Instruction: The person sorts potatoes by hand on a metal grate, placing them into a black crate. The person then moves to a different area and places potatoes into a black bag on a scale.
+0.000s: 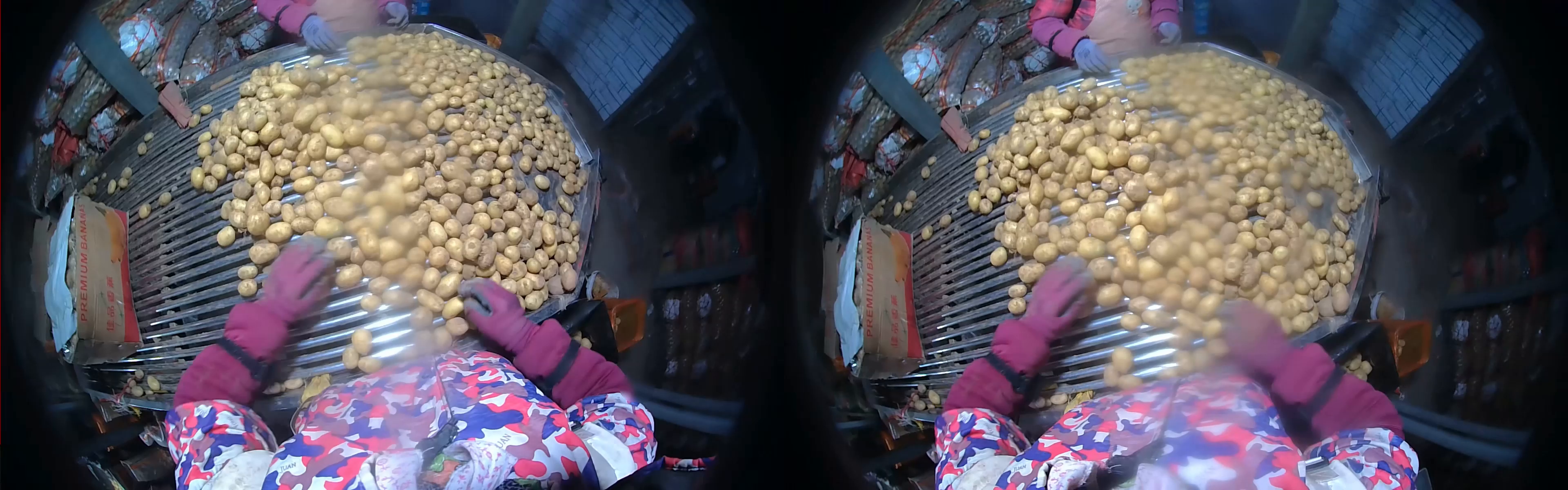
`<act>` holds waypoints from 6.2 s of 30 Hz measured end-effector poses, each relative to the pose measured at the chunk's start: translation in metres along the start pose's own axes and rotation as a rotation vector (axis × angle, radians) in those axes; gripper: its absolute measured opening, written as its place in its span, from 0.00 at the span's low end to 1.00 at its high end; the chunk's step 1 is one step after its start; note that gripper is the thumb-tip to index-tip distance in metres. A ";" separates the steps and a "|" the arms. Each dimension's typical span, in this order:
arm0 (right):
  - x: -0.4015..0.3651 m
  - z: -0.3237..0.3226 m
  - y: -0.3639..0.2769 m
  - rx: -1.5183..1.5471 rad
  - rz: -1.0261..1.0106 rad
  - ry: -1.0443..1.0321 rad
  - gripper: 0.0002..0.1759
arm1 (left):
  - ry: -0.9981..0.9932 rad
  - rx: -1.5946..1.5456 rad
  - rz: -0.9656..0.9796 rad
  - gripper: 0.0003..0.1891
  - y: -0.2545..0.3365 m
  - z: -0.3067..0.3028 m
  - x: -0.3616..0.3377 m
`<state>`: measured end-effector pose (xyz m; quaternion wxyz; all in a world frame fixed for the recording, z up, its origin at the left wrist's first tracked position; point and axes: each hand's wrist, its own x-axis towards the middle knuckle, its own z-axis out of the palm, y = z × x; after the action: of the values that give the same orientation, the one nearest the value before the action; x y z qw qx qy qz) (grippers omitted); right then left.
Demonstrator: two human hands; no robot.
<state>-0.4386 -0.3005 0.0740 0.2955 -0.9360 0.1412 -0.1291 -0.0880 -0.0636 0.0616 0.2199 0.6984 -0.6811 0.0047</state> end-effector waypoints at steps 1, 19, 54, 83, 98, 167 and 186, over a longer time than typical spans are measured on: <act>0.010 -0.004 0.001 0.011 0.004 0.045 0.19 | 0.127 0.025 -0.024 0.27 -0.015 0.002 -0.024; 0.222 0.057 0.013 -0.308 -0.065 -0.150 0.26 | 0.102 0.178 -0.450 0.27 -0.050 -0.007 -0.112; 0.112 0.079 -0.047 -0.065 -0.200 -0.219 0.30 | 0.245 0.280 -0.650 0.36 -0.076 0.023 -0.136; 0.027 0.071 0.026 1.071 0.217 -0.429 0.33 | -0.319 -0.157 -0.629 0.28 0.034 0.011 0.103; 0.043 0.032 -0.014 1.395 0.502 0.015 0.24 | -0.788 -0.186 -0.391 0.22 0.025 -0.024 0.115; 0.043 0.042 0.005 1.374 0.413 -0.043 0.27 | -0.348 -0.119 -0.117 0.20 0.041 0.134 0.308; 0.060 0.014 -0.008 1.675 0.626 -0.050 0.28 | -0.044 0.211 -0.141 0.15 -0.105 0.096 0.295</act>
<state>-0.3769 -0.3073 0.0776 0.9067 -0.3344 0.2432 -0.0828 0.0058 -0.3759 0.0338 0.1301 0.7637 -0.6308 0.0452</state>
